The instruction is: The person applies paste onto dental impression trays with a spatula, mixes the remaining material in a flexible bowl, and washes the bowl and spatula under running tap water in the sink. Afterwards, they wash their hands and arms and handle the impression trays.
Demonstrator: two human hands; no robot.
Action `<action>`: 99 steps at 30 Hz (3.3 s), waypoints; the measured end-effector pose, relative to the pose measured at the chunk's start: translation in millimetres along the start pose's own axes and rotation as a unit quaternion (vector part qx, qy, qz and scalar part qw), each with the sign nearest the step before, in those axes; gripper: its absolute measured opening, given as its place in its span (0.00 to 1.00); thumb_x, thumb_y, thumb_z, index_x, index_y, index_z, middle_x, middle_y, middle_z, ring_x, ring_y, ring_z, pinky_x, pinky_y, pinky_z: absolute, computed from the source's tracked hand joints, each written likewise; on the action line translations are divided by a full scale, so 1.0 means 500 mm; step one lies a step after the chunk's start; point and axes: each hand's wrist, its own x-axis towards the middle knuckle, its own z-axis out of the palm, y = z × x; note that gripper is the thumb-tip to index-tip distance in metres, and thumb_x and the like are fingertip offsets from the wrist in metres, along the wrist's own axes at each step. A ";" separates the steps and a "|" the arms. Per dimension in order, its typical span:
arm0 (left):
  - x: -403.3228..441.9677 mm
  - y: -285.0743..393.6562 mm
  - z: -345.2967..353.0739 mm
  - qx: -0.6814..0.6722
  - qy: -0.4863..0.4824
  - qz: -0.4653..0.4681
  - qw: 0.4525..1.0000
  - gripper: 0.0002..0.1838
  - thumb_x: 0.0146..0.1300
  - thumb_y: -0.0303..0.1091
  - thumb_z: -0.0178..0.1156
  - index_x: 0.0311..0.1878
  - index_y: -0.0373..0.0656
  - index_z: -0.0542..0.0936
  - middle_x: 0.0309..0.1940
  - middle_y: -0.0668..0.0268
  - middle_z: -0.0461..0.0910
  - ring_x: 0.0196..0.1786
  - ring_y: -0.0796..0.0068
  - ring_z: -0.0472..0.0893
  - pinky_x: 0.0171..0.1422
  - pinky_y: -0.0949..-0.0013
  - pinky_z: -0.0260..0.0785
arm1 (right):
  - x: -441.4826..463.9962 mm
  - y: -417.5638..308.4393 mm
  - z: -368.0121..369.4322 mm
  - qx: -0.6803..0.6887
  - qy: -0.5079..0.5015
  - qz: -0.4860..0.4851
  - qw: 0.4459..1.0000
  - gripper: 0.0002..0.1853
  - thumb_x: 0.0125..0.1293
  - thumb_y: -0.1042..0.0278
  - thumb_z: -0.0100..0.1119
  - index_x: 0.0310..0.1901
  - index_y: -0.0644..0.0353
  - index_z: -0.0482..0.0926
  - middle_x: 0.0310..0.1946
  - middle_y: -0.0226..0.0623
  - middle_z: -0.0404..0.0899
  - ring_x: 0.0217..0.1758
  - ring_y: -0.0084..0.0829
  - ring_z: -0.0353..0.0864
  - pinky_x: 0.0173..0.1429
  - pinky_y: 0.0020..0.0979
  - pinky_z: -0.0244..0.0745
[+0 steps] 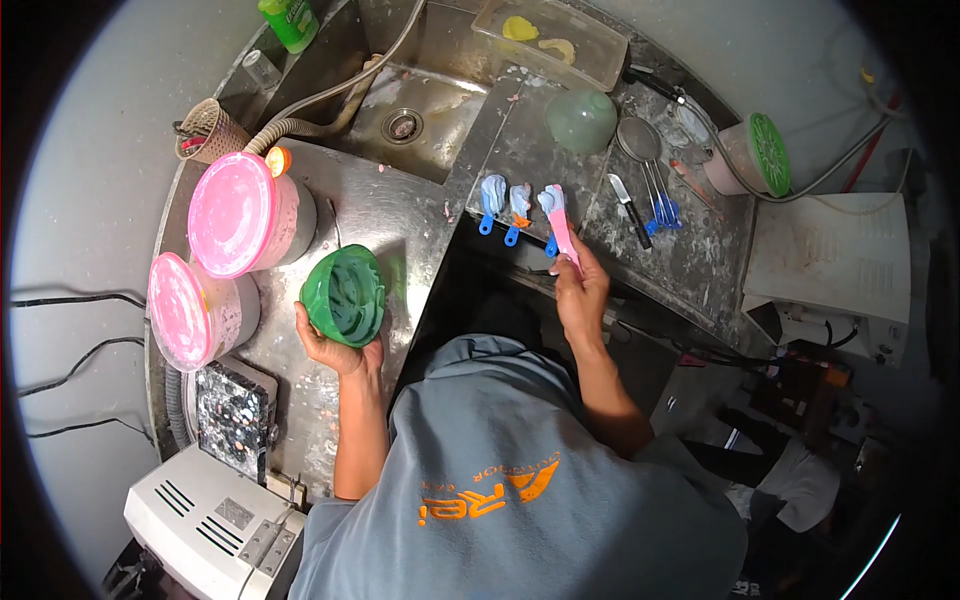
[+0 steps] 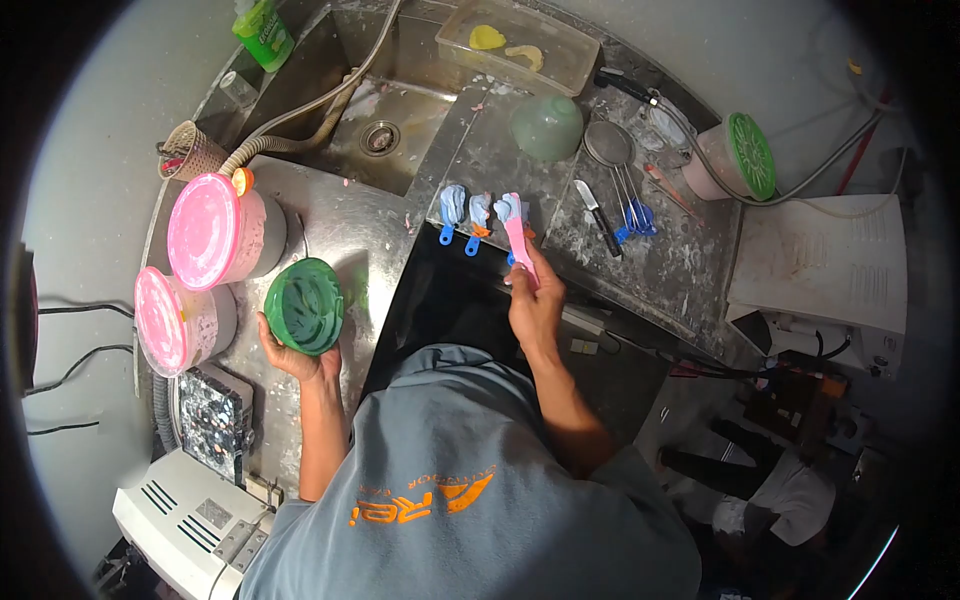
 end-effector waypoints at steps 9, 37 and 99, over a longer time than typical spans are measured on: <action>0.005 0.011 -0.020 0.005 0.011 0.007 1.000 0.32 0.70 0.57 0.47 0.61 0.36 0.75 0.56 0.54 0.79 0.58 0.55 0.80 0.63 0.50 0.75 | -0.006 -0.006 0.069 -0.295 -0.015 -0.183 0.938 0.27 0.66 0.83 0.47 0.68 0.72 0.67 0.61 0.63 0.72 0.62 0.58 0.75 0.64 0.43 0.72; 0.014 0.026 -0.050 -0.008 -0.004 0.012 1.000 0.30 0.72 0.54 0.47 0.60 0.36 0.76 0.55 0.54 0.80 0.58 0.57 0.80 0.65 0.53 0.74 | -0.030 -0.058 0.071 -0.337 -0.025 -0.221 0.915 0.30 0.62 0.86 0.48 0.69 0.74 0.63 0.44 0.61 0.74 0.45 0.58 0.77 0.51 0.47 0.72; -0.014 -0.018 -0.012 -0.101 -0.067 -0.100 0.988 0.25 0.70 0.53 0.48 0.56 0.43 0.79 0.52 0.63 0.82 0.57 0.62 0.79 0.66 0.52 0.70 | -0.033 0.079 0.113 0.113 -0.232 0.246 0.934 0.22 0.78 0.45 0.44 0.42 0.60 0.72 0.24 0.32 0.75 0.22 0.18 0.66 0.25 0.22 0.58</action>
